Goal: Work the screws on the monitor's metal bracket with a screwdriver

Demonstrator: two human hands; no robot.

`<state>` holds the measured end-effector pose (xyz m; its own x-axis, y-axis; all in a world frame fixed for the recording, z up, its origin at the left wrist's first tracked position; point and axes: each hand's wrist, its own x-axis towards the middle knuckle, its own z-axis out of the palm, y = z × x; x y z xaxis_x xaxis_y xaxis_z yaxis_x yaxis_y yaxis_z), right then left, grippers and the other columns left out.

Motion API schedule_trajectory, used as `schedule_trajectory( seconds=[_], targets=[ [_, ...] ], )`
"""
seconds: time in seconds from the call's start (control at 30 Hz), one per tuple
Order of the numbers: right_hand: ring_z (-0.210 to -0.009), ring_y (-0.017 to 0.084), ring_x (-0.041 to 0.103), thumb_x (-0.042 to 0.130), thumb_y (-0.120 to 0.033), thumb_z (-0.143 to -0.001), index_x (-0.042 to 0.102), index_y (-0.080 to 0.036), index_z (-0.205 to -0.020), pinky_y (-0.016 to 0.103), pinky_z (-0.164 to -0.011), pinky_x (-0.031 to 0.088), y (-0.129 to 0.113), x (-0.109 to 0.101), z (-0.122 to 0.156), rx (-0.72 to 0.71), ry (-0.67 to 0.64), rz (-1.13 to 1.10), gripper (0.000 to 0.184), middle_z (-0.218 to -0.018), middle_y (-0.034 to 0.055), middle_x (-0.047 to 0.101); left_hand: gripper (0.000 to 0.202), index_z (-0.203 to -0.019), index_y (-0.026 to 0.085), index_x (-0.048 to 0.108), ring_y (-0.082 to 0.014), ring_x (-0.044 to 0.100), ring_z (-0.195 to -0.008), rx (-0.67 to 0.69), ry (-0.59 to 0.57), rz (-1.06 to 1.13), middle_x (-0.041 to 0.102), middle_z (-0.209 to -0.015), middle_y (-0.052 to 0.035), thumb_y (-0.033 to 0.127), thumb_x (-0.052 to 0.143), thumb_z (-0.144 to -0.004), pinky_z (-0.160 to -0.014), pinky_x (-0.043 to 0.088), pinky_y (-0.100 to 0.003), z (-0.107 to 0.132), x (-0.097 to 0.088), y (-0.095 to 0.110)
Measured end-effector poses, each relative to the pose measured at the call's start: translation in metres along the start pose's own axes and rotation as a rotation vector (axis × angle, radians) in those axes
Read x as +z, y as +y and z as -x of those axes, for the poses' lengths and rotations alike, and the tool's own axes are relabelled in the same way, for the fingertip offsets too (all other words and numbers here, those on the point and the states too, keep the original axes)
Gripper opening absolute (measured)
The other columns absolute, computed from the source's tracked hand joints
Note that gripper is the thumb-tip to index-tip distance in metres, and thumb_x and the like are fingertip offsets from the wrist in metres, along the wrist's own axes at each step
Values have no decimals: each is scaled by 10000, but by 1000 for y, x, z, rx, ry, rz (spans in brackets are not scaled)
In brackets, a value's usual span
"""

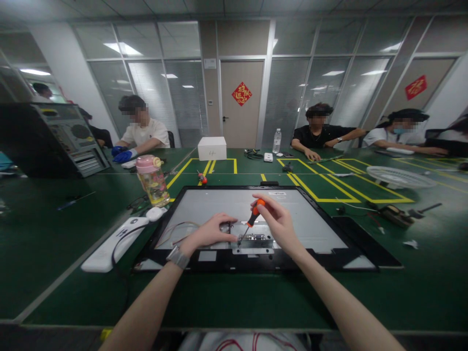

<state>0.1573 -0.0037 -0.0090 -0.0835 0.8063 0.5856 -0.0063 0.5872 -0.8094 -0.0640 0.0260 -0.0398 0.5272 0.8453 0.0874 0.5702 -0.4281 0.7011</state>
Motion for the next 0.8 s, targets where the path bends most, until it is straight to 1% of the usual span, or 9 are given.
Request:
schedule_trajectory(
  seconds=[0.07,0.13,0.27,0.33,0.43,0.53,0.6,0.67,0.8],
  targets=[
    [-778,187,619,629,-357,-836,677,-253,-1027,353,-775,505,3,-1,-1,-3,49,38,223,-835,22,645,636,-1240,233,602,-263,522,-1147,-1,-4,-5,576,-1196,-76,516,739,-687,-1038,359,-358,1,0,0],
    [-762,185,609,625,-355,-836,686,-254,-1003,349,-762,502,3,-2,-1,-7,63,52,204,-826,19,636,643,-1254,250,589,-271,506,-1177,8,-15,-23,555,-1236,-71,514,736,-688,-1049,351,-368,1,1,0],
    [-905,221,633,528,-337,-893,661,-279,-1103,397,-840,493,-1,-4,-1,-1,-1,-8,255,-971,44,688,709,-1287,275,552,-311,378,-1321,22,-31,-97,494,-1374,-65,451,784,-641,-1121,251,-417,1,2,-1],
    [-939,234,642,504,-330,-904,641,-290,-1150,424,-857,494,-3,-3,0,7,-42,-64,284,-1029,49,696,721,-1298,264,538,-308,344,-1351,24,-35,-112,492,-1393,-67,404,792,-637,-1140,214,-424,1,2,0],
    [-920,234,656,527,-337,-899,628,-288,-1175,431,-853,502,-2,-2,0,24,-58,-88,298,-1020,52,698,718,-1305,228,523,-293,396,-1317,31,-43,-117,509,-1380,-77,349,784,-647,-1140,223,-407,1,2,3],
    [-868,216,646,617,-327,-850,662,-282,-1111,398,-840,499,1,-1,0,9,-5,-21,268,-931,35,689,718,-1301,193,520,-291,410,-1305,24,-42,-118,515,-1370,-93,327,784,-647,-1144,218,-405,1,3,3],
    [-841,207,631,644,-322,-830,687,-280,-1058,386,-839,490,2,-1,1,-19,28,38,235,-911,29,676,718,-1298,190,520,-288,407,-1306,18,-41,-112,514,-1369,-96,325,786,-644,-1145,216,-407,1,3,2],
    [-873,212,627,602,-331,-862,686,-282,-1075,393,-863,479,1,-2,1,-29,18,53,235,-940,33,676,718,-1296,194,519,-284,409,-1305,19,-43,-105,513,-1369,-94,329,787,-644,-1146,218,-405,1,3,1],
    [-953,226,642,481,-323,-932,623,-293,-1209,425,-918,468,-2,-3,2,7,-76,-42,312,-1025,39,691,717,-1298,201,518,-283,415,-1299,35,-45,-103,517,-1362,-90,353,783,-650,-1139,234,-400,1,3,-1]
  ],
)
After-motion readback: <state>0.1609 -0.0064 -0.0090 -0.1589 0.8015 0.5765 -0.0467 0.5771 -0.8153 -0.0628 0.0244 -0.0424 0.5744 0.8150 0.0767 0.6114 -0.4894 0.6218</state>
